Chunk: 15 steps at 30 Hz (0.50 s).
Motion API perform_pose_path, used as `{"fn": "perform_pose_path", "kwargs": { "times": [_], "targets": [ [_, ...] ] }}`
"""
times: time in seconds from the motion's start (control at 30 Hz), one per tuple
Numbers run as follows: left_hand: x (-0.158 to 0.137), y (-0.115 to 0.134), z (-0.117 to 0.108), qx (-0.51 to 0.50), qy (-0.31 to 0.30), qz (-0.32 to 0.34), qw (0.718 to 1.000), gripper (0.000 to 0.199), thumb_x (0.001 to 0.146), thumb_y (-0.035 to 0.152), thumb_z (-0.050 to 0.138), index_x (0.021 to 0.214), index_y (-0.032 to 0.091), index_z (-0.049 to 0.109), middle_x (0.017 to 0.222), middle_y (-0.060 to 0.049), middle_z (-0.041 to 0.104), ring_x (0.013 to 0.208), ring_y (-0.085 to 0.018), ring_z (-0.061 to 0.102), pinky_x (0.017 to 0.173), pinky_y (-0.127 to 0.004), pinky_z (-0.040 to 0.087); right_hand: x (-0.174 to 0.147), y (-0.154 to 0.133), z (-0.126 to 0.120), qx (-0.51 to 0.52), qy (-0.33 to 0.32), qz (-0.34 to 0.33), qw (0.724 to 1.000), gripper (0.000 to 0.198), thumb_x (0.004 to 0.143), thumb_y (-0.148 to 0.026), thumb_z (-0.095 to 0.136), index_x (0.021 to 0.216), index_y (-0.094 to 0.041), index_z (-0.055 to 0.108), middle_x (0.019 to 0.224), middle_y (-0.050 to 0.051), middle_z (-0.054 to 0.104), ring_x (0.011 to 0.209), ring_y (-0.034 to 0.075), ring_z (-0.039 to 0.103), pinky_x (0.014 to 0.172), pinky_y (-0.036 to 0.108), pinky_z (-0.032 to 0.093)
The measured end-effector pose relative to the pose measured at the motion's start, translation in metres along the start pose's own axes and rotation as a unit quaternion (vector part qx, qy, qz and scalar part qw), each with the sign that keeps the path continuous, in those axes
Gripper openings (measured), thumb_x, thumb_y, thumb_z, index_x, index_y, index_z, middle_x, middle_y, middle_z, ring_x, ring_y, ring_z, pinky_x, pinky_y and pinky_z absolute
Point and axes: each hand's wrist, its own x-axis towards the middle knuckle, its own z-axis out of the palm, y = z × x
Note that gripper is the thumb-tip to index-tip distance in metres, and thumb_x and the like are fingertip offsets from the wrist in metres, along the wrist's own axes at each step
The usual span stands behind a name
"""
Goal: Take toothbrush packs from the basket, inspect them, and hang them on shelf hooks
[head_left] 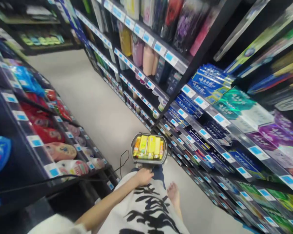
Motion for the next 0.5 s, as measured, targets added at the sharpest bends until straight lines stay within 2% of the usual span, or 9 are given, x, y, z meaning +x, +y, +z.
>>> {"fn": "perform_pose_path", "kwargs": {
  "times": [0.07, 0.13, 0.27, 0.37, 0.5],
  "targets": [
    [0.008, -0.002, 0.011, -0.015, -0.001, 0.005, 1.000, 0.028, 0.093, 0.024, 0.046, 0.107, 0.016, 0.069, 0.099, -0.018, 0.072, 0.095, -0.034, 0.070, 0.085, -0.046, 0.054, 0.001, -0.022, 0.001, 0.086, 0.043, -0.001, 0.995, 0.033, 0.069, -0.041, 0.065, 0.096, -0.024, 0.058, 0.083, -0.002, 0.064, 0.067, 0.011, 0.061, 0.065, 0.024, 0.052],
    [0.014, -0.003, 0.020, -0.032, 0.000, 0.015, 0.999, 0.026, 0.093, 0.024, 0.047, 0.106, 0.018, 0.069, 0.101, -0.015, 0.072, 0.094, -0.032, 0.070, 0.085, -0.043, 0.054, 0.003, -0.048, 0.003, 0.127, 0.039, 0.001, 0.991, 0.032, 0.072, -0.033, 0.066, 0.101, -0.022, 0.060, 0.086, -0.001, 0.065, 0.069, 0.010, 0.061, 0.064, 0.023, 0.051],
    [0.021, -0.012, 0.036, -0.076, 0.011, 0.009, 0.997, 0.026, 0.093, 0.026, 0.047, 0.105, 0.021, 0.070, 0.104, -0.012, 0.072, 0.094, -0.029, 0.069, 0.081, -0.038, 0.053, 0.007, -0.083, 0.008, 0.113, 0.015, 0.013, 0.993, 0.028, 0.074, -0.029, 0.069, 0.099, -0.020, 0.062, 0.086, -0.001, 0.065, 0.070, 0.011, 0.060, 0.062, 0.023, 0.049],
    [0.026, -0.027, 0.051, -0.117, 0.019, -0.028, 0.993, 0.027, 0.093, 0.025, 0.045, 0.103, 0.020, 0.070, 0.105, -0.012, 0.071, 0.094, -0.028, 0.068, 0.080, -0.036, 0.052, 0.014, -0.087, 0.012, 0.081, 0.007, 0.022, 0.996, 0.030, 0.072, -0.031, 0.070, 0.099, -0.019, 0.062, 0.086, 0.000, 0.066, 0.071, 0.011, 0.060, 0.062, 0.023, 0.049],
    [0.035, -0.059, 0.078, -0.184, 0.015, -0.108, 0.977, 0.022, 0.092, 0.019, 0.050, 0.101, 0.019, 0.070, 0.102, -0.009, 0.072, 0.094, -0.022, 0.067, 0.083, -0.030, 0.050, 0.023, -0.076, 0.019, -0.008, -0.024, 0.035, 0.999, 0.039, 0.067, -0.034, 0.075, 0.100, -0.018, 0.062, 0.089, 0.001, 0.068, 0.073, 0.013, 0.062, 0.063, 0.023, 0.048]
  ]
}}
